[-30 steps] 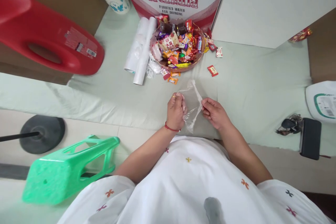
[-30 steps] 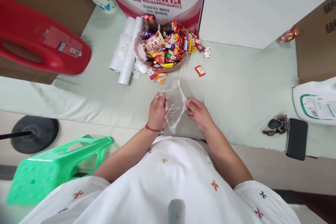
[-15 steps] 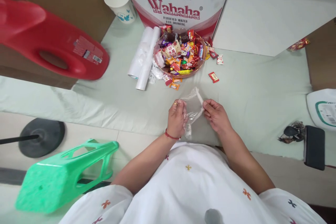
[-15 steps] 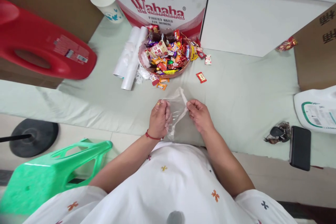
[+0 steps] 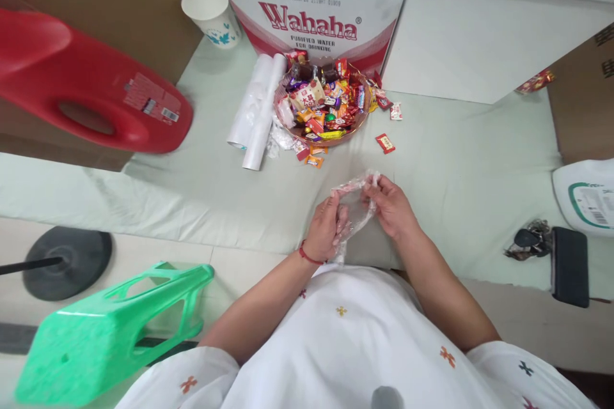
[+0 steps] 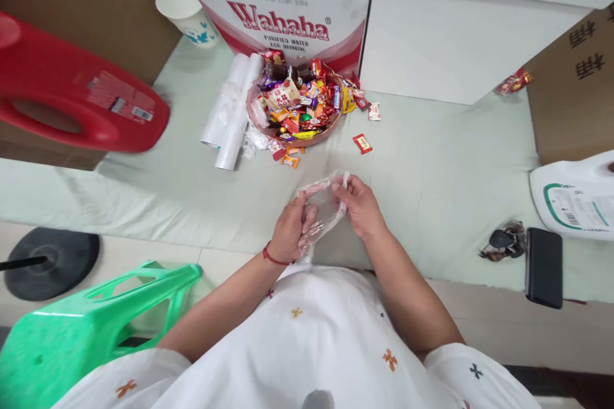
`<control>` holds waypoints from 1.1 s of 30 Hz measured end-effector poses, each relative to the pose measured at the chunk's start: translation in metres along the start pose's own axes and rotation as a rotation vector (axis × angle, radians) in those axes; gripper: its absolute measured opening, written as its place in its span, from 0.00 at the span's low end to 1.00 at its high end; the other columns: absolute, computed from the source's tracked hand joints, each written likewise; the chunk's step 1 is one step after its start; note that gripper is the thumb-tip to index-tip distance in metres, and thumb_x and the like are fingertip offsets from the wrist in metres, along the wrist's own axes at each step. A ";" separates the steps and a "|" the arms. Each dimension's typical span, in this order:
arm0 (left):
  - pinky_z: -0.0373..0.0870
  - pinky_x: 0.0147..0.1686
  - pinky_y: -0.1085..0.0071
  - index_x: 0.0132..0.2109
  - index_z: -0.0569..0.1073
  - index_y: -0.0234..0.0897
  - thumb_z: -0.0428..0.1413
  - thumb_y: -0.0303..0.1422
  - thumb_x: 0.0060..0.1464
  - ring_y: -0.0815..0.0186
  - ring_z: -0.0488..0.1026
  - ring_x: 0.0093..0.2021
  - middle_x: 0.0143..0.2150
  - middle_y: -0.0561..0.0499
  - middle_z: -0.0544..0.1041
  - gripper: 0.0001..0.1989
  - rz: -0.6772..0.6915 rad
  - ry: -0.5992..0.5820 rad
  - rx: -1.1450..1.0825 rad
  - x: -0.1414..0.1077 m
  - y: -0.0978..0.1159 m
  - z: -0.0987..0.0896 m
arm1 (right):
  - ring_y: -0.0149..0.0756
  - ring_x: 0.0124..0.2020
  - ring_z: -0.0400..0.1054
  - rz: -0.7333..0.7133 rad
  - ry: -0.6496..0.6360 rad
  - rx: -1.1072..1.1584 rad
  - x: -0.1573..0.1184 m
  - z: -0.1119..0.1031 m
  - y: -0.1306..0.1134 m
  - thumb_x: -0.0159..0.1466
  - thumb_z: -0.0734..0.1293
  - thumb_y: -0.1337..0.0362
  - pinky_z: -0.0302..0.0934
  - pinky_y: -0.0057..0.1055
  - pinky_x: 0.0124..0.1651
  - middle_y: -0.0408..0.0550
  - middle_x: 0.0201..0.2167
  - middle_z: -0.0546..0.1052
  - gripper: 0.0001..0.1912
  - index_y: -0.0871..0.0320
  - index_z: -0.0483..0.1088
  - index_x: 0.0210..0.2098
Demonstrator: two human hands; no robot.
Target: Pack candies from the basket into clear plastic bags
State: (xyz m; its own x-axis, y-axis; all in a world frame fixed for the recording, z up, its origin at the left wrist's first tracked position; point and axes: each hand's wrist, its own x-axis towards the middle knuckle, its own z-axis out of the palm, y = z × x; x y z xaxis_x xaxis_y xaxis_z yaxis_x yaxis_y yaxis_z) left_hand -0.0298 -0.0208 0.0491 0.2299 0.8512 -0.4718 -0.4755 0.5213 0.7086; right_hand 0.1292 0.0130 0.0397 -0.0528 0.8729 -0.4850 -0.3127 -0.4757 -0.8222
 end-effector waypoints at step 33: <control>0.40 0.11 0.78 0.56 0.75 0.38 0.54 0.58 0.62 0.77 0.43 0.11 0.16 0.64 0.54 0.30 -0.200 0.109 -0.089 0.005 0.017 -0.022 | 0.30 0.28 0.64 -0.222 0.200 -0.211 -0.006 -0.054 -0.010 0.53 0.79 0.59 0.64 0.29 0.31 0.42 0.28 0.75 0.10 0.54 0.79 0.33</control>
State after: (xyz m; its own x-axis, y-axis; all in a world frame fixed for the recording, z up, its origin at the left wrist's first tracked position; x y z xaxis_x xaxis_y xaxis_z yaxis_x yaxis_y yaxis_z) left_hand -0.0559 -0.0086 0.0471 0.2359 0.7173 -0.6556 -0.5036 0.6673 0.5488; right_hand 0.1844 0.0064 0.0350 0.1873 0.9291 -0.3188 -0.0918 -0.3066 -0.9474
